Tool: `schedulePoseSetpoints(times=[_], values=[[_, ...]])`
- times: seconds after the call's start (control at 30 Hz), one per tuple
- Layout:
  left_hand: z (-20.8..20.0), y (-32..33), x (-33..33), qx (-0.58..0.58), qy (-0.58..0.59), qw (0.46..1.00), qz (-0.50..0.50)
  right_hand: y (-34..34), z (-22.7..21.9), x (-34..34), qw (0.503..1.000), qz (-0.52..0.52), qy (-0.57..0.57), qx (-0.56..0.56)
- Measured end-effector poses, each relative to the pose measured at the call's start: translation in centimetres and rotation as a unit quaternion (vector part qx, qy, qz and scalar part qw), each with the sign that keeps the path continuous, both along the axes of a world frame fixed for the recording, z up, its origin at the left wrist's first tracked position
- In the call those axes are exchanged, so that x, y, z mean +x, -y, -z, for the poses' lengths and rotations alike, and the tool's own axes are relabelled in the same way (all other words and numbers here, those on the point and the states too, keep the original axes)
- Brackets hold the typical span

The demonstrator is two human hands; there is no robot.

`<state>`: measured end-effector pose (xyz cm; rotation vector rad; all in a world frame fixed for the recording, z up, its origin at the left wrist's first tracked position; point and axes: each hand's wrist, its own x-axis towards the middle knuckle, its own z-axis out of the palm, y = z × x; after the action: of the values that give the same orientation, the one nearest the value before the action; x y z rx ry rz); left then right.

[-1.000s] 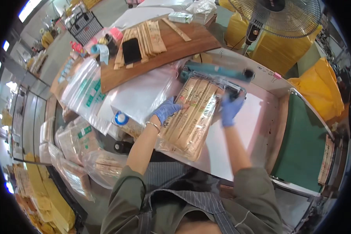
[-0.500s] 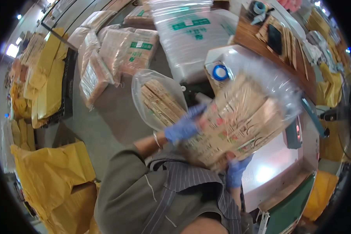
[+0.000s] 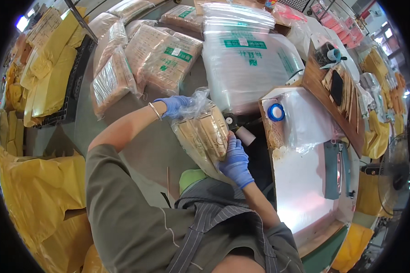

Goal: Gathering bundles of incense sticks from a conveyor belt, placing them into plastic bags, and sealing the bags.

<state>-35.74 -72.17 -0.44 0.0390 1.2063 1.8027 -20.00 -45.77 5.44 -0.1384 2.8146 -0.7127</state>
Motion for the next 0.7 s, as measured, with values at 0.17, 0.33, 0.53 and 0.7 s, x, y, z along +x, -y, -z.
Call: schedulePoseSetpoints(times=[0.17, 0.33, 0.53, 0.7], values=[[-3.1, -3.0, 0.1, -0.207, -0.011, 0.977, -0.055, 3.7, -1.0, -8.0, 0.961, -0.096, -0.228, -0.124], [-4.9, -1.9, -0.7, -0.365, -0.312, 0.859, 0.177, 7.6, 1.5, -7.9, 0.979, -0.085, -0.141, -0.122], [-5.9, -2.3, -1.6, -0.511, -0.452, 0.628, 0.374, 9.0, 2.5, -11.0, 0.997, -0.055, -0.003, 0.059], [-6.9, -5.1, -0.2, -0.411, -0.565, 0.650, 0.298, 12.8, 11.8, -12.4, 0.975, -0.044, -0.043, 0.213]])
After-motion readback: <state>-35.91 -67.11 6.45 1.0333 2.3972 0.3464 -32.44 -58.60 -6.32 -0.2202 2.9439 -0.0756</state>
